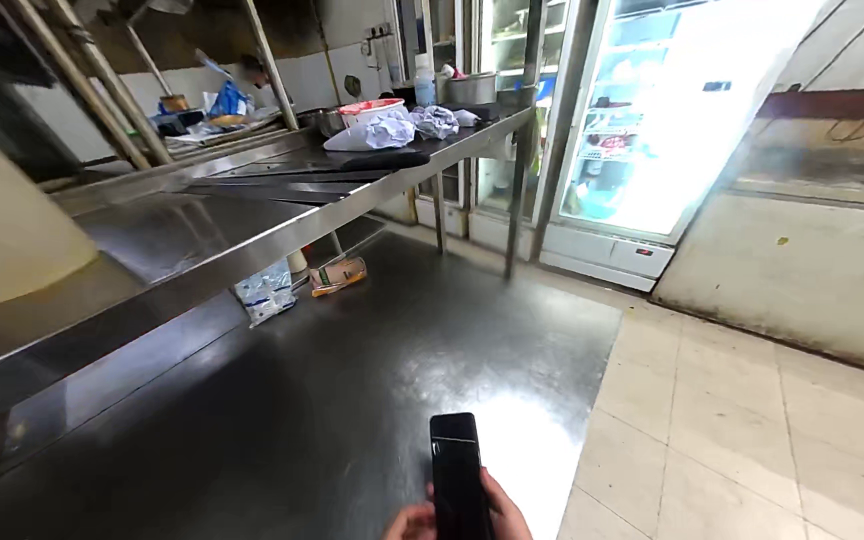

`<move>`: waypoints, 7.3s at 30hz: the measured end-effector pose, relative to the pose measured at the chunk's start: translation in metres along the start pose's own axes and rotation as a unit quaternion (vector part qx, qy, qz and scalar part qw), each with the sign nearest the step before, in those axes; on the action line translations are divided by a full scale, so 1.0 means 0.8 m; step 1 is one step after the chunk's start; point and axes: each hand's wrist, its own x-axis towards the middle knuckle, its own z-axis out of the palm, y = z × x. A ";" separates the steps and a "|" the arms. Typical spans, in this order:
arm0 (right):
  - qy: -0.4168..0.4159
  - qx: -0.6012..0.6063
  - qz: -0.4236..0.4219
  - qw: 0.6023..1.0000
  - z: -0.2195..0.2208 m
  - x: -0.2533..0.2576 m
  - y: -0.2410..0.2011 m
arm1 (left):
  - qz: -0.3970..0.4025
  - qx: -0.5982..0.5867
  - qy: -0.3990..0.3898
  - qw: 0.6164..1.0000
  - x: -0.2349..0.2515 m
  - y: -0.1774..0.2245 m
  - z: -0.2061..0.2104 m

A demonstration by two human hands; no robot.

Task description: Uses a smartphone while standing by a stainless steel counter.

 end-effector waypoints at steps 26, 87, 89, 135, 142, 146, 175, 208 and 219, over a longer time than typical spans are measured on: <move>0.125 -0.113 -0.148 0.974 0.020 0.217 -0.012 | -0.011 -0.522 -0.029 0.852 0.230 -0.044 -0.062; -0.003 -0.524 -0.106 0.845 -0.002 0.204 -0.027 | 0.047 -0.489 0.016 0.871 0.247 -0.057 -0.077; 0.020 -0.511 -0.116 0.852 0.002 0.206 -0.025 | 0.056 -0.497 0.014 0.866 0.247 -0.059 -0.076; 0.154 -0.292 -0.264 0.906 0.012 0.228 -0.017 | 0.051 -0.468 0.002 0.882 0.251 -0.057 -0.061; 0.160 -0.291 -0.263 0.906 0.013 0.227 -0.019 | 0.063 -0.466 -0.013 0.882 0.251 -0.060 -0.060; 0.165 -0.286 -0.261 0.907 0.013 0.225 -0.021 | 0.073 -0.445 -0.017 0.893 0.251 -0.062 -0.060; 0.220 -0.464 -0.380 0.769 0.000 0.221 -0.015 | 0.086 -0.421 -0.097 0.898 0.251 -0.067 -0.056; 0.177 -0.376 -0.346 0.841 0.010 0.223 -0.012 | 0.054 -0.486 -0.042 0.871 0.251 -0.060 -0.064; 0.158 -0.401 -0.308 0.848 0.008 0.225 -0.010 | 0.035 -0.491 -0.009 0.870 0.251 -0.052 -0.068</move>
